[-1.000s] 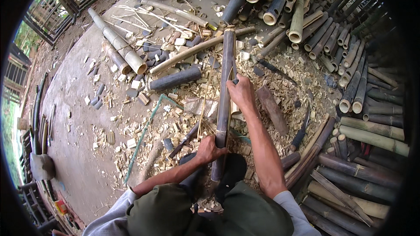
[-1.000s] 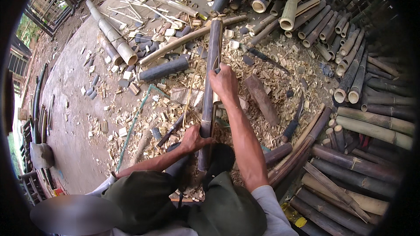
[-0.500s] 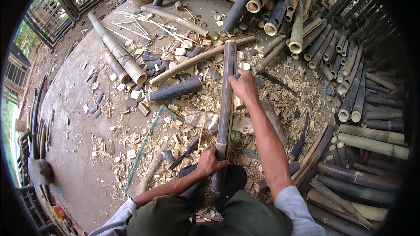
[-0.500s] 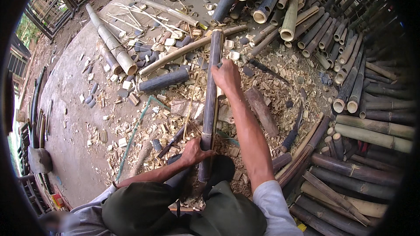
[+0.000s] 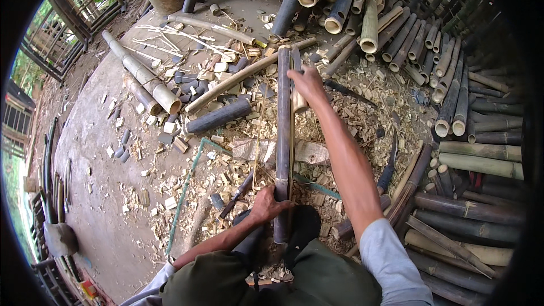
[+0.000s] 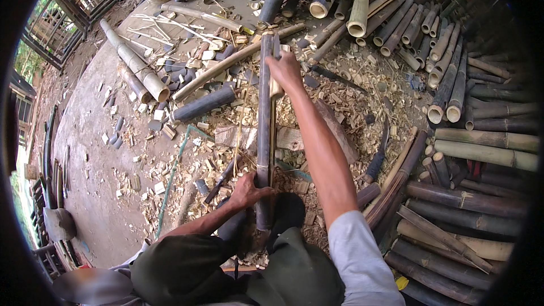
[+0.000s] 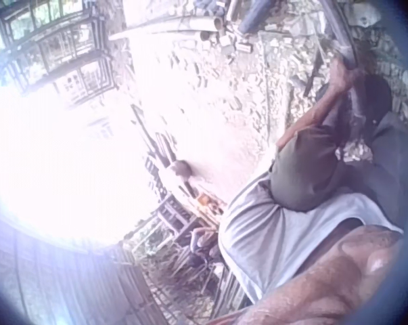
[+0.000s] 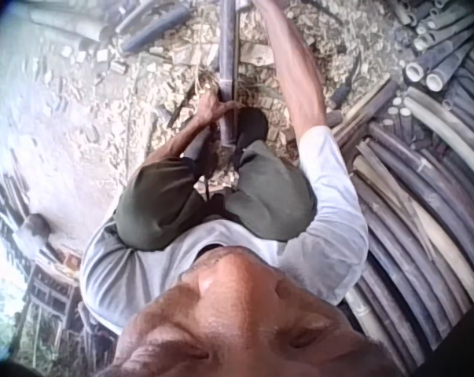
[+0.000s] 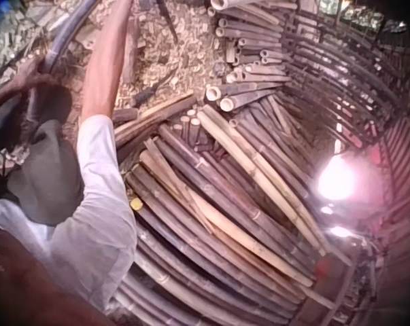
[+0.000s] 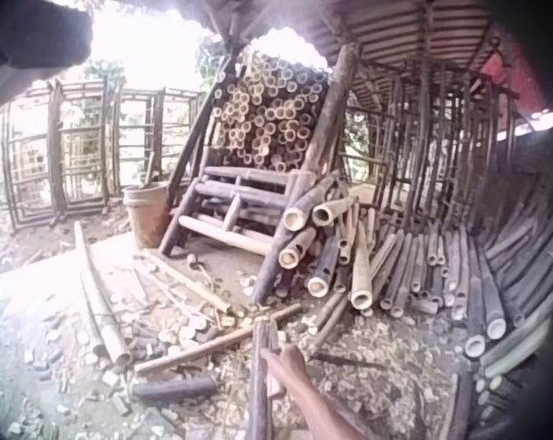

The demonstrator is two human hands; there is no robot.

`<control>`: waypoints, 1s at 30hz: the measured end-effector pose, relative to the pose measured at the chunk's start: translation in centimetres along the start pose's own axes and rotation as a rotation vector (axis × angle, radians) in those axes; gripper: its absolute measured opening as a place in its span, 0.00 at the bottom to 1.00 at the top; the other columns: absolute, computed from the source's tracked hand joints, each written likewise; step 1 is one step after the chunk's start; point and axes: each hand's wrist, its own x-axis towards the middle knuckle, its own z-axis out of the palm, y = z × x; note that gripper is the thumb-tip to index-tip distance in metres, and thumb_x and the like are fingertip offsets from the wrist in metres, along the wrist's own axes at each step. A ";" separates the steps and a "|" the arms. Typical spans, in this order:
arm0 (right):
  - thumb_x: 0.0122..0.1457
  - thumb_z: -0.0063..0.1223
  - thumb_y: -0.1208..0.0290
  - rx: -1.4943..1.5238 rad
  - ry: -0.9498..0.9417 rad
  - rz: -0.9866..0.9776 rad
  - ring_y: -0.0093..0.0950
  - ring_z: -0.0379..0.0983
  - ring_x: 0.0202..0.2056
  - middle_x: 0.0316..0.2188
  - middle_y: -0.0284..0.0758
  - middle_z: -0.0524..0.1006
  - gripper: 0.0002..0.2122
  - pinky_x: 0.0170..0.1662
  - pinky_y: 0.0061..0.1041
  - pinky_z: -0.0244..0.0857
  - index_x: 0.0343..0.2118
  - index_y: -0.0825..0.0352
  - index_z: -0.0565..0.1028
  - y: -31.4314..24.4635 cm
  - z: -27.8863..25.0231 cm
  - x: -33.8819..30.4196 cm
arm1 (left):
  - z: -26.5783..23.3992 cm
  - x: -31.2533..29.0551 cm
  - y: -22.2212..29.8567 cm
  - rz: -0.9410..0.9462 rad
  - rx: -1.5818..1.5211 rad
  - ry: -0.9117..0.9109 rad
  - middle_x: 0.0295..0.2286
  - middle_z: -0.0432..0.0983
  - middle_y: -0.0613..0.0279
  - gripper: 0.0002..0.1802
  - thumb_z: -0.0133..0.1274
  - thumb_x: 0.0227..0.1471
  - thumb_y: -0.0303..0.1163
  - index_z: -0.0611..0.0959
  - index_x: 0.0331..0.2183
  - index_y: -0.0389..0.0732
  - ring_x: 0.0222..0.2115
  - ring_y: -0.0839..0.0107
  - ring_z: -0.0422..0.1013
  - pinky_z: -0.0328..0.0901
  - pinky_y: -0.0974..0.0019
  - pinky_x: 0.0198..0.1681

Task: The person splits a long bamboo pole lengthwise using a machete and a wooden mallet. They position the machete blade against the bamboo, strike the handle with the mallet to drive the blade into the material, and then pull the split sections apart to separate them.

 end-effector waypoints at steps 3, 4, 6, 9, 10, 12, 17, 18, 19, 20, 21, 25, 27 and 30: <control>0.60 0.57 0.63 0.234 -0.221 -0.043 0.27 0.76 0.23 0.27 0.38 0.78 0.18 0.27 0.30 0.72 0.45 0.74 0.76 2.8 -1.7 -7.7 | -1.3 -0.8 -1.3 -0.001 -0.162 -0.061 0.30 0.83 0.48 0.34 0.74 0.40 0.48 0.84 0.43 0.33 0.32 0.61 0.79 0.73 0.58 0.40; 0.61 0.56 0.62 0.368 -0.249 -0.103 0.24 0.75 0.22 0.25 0.35 0.76 0.16 0.24 0.27 0.71 0.42 0.73 0.75 4.0 -1.1 -10.8 | -0.9 -0.6 -4.1 -0.014 -0.258 -0.020 0.33 0.84 0.52 0.32 0.75 0.40 0.42 0.84 0.44 0.33 0.34 0.66 0.80 0.73 0.60 0.41; 0.64 0.56 0.61 0.488 -0.315 0.074 0.22 0.73 0.22 0.24 0.31 0.75 0.15 0.23 0.23 0.68 0.40 0.71 0.75 4.9 -3.6 -19.1 | -1.2 -0.2 -3.0 -0.025 -0.220 -0.105 0.35 0.85 0.55 0.29 0.75 0.41 0.35 0.84 0.45 0.32 0.37 0.69 0.79 0.73 0.61 0.44; 0.65 0.56 0.64 0.428 -0.363 0.165 0.20 0.73 0.22 0.24 0.31 0.74 0.12 0.23 0.23 0.68 0.37 0.69 0.73 7.7 -4.6 -27.6 | -0.6 0.1 -3.6 0.019 -0.416 -0.133 0.34 0.85 0.52 0.29 0.76 0.38 0.38 0.86 0.42 0.34 0.35 0.63 0.80 0.72 0.58 0.44; 0.66 0.56 0.65 0.401 -0.375 0.188 0.20 0.73 0.22 0.24 0.31 0.74 0.11 0.23 0.24 0.68 0.37 0.70 0.72 8.9 -4.7 -29.7 | -0.8 -0.1 -3.1 0.001 -0.434 -0.147 0.32 0.85 0.55 0.27 0.76 0.39 0.37 0.86 0.40 0.34 0.34 0.65 0.80 0.72 0.59 0.44; 0.66 0.55 0.67 0.363 -0.373 0.232 0.20 0.73 0.22 0.24 0.32 0.74 0.10 0.23 0.24 0.68 0.37 0.70 0.71 9.7 -4.9 -32.4 | -1.0 -0.2 -3.3 0.007 -0.438 -0.164 0.34 0.85 0.55 0.28 0.75 0.40 0.37 0.85 0.42 0.33 0.35 0.67 0.79 0.72 0.61 0.45; 0.67 0.53 0.68 0.438 -0.384 0.374 0.22 0.74 0.20 0.24 0.33 0.74 0.11 0.23 0.25 0.68 0.43 0.71 0.71 9.7 -5.3 -34.5 | 0.3 -0.9 -1.9 -0.039 -0.191 -0.031 0.36 0.84 0.52 0.34 0.76 0.39 0.38 0.82 0.46 0.31 0.36 0.63 0.80 0.72 0.58 0.45; 0.67 0.52 0.68 0.464 -0.388 0.404 0.22 0.74 0.20 0.25 0.34 0.74 0.12 0.23 0.25 0.69 0.46 0.71 0.71 9.6 -5.3 -34.4 | 0.8 -1.0 -2.1 -0.044 -0.093 0.011 0.36 0.84 0.50 0.36 0.76 0.37 0.41 0.82 0.46 0.31 0.36 0.61 0.80 0.73 0.57 0.45; 0.67 0.52 0.68 0.491 -0.389 0.436 0.23 0.74 0.20 0.25 0.34 0.75 0.13 0.23 0.26 0.69 0.48 0.71 0.71 9.5 -5.2 -34.4 | 0.3 -1.3 -1.0 -0.080 -0.067 0.004 0.35 0.83 0.46 0.39 0.77 0.35 0.47 0.82 0.43 0.31 0.37 0.56 0.81 0.72 0.55 0.46; 0.67 0.52 0.68 0.518 -0.389 0.467 0.23 0.74 0.20 0.26 0.34 0.75 0.14 0.23 0.26 0.70 0.50 0.71 0.71 9.2 -5.2 -34.3 | 0.2 -1.4 -0.4 -0.097 -0.046 0.012 0.35 0.83 0.45 0.39 0.77 0.34 0.48 0.82 0.43 0.31 0.37 0.55 0.80 0.72 0.54 0.45; 0.67 0.52 0.68 0.552 -0.410 0.508 0.24 0.74 0.20 0.26 0.35 0.75 0.15 0.22 0.27 0.70 0.52 0.71 0.70 9.1 -5.3 -34.3 | 0.0 -1.6 0.1 -0.113 -0.024 0.020 0.35 0.83 0.45 0.39 0.77 0.34 0.48 0.82 0.42 0.31 0.38 0.53 0.80 0.72 0.53 0.45; 0.67 0.52 0.67 0.663 -0.434 0.649 0.25 0.74 0.19 0.27 0.36 0.76 0.18 0.21 0.27 0.70 0.56 0.69 0.69 9.0 -5.7 -34.3 | 0.2 -1.7 1.3 -0.185 0.016 0.045 0.34 0.82 0.44 0.38 0.77 0.33 0.50 0.82 0.39 0.31 0.37 0.51 0.80 0.72 0.52 0.45; 0.67 0.52 0.66 0.703 -0.401 0.694 0.25 0.74 0.18 0.26 0.36 0.76 0.19 0.21 0.27 0.70 0.57 0.68 0.70 8.7 -5.6 -34.1 | 0.8 -1.5 0.6 -0.138 0.091 0.065 0.33 0.81 0.41 0.39 0.76 0.33 0.53 0.81 0.36 0.31 0.37 0.47 0.79 0.72 0.50 0.43; 0.67 0.53 0.65 0.738 -0.373 0.723 0.25 0.74 0.19 0.24 0.35 0.76 0.19 0.21 0.27 0.69 0.56 0.68 0.71 8.1 -5.5 -33.5 | 1.3 -1.5 0.2 -0.112 0.171 0.070 0.31 0.80 0.40 0.38 0.75 0.33 0.55 0.80 0.35 0.31 0.36 0.45 0.78 0.72 0.48 0.41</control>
